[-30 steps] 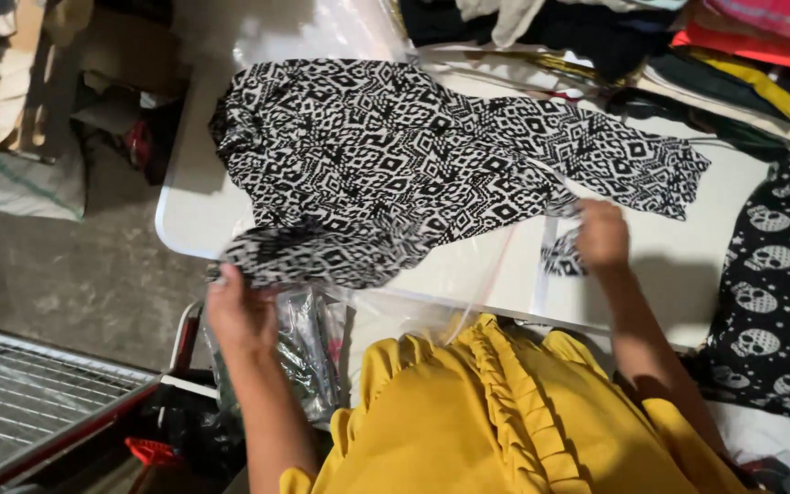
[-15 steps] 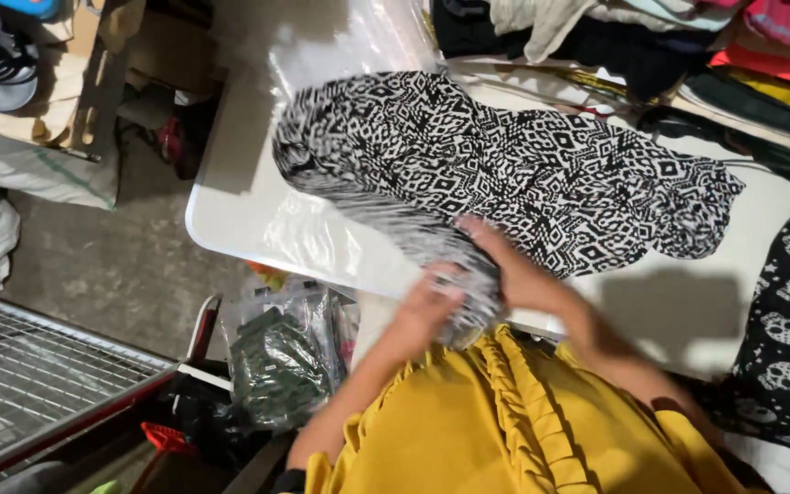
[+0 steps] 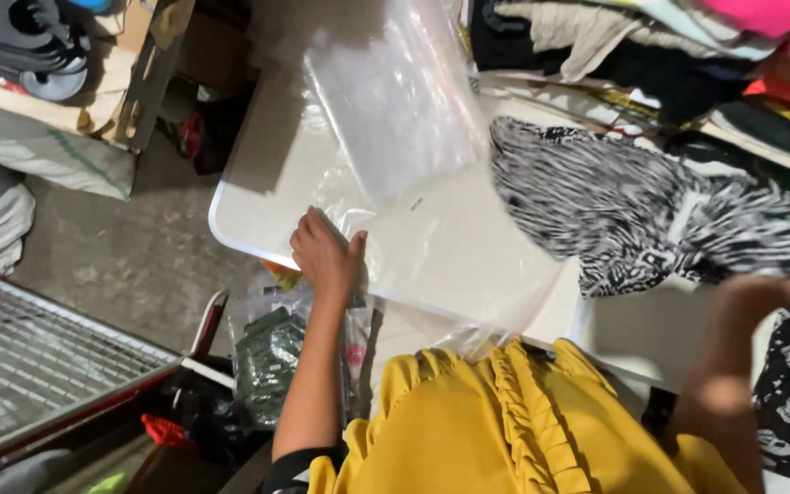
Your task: Folding items of clothing and placing them into clear plastic bags for storage or shipping.
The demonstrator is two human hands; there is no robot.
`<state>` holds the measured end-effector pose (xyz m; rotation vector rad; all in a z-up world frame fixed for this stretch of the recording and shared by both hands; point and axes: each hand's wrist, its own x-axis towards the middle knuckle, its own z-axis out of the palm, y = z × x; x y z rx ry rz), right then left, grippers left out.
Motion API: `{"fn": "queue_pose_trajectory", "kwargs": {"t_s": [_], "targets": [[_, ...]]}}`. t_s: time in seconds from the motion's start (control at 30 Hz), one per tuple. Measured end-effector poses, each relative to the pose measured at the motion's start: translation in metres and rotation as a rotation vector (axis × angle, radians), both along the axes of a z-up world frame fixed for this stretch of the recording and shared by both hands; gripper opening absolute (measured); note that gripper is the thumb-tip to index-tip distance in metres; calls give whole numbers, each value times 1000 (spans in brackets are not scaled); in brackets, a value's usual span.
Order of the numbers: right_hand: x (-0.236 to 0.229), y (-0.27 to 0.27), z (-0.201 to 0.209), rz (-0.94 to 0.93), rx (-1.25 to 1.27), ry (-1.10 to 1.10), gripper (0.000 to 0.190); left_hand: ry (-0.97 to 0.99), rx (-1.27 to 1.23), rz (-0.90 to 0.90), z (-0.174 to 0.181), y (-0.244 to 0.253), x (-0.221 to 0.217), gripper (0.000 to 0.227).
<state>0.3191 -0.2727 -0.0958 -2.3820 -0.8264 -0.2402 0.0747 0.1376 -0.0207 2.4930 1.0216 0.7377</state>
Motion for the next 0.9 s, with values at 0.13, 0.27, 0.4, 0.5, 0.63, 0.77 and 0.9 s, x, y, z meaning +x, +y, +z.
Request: {"fn": "queue_pose_trajectory", "kwargs": {"t_s": [0.13, 0.27, 0.4, 0.5, 0.63, 0.77, 0.9], "targets": [[-19, -7, -5, -114, -40, -186, 36, 154, -222, 72, -17, 9, 25, 73], [-28, -1, -10, -209, -71, -354, 40, 179, -319, 35, -43, 23, 40, 35], [-14, 1, -23, -254, -61, -349, 36, 105, -308, 10, -63, 53, 49, 19], [-12, 6, -16, -266, -97, -344, 41, -61, -245, 81, -65, 84, 64, 16], [-12, 4, -15, -262, -126, -342, 43, -417, -341, 155, -94, 124, 109, 21], [-11, 7, -13, -247, -143, -357, 43, -663, -294, 142, -90, 138, 177, 24], [-11, 5, -12, -211, -133, -406, 43, -484, -383, 190, -51, 114, 199, 53]]}}
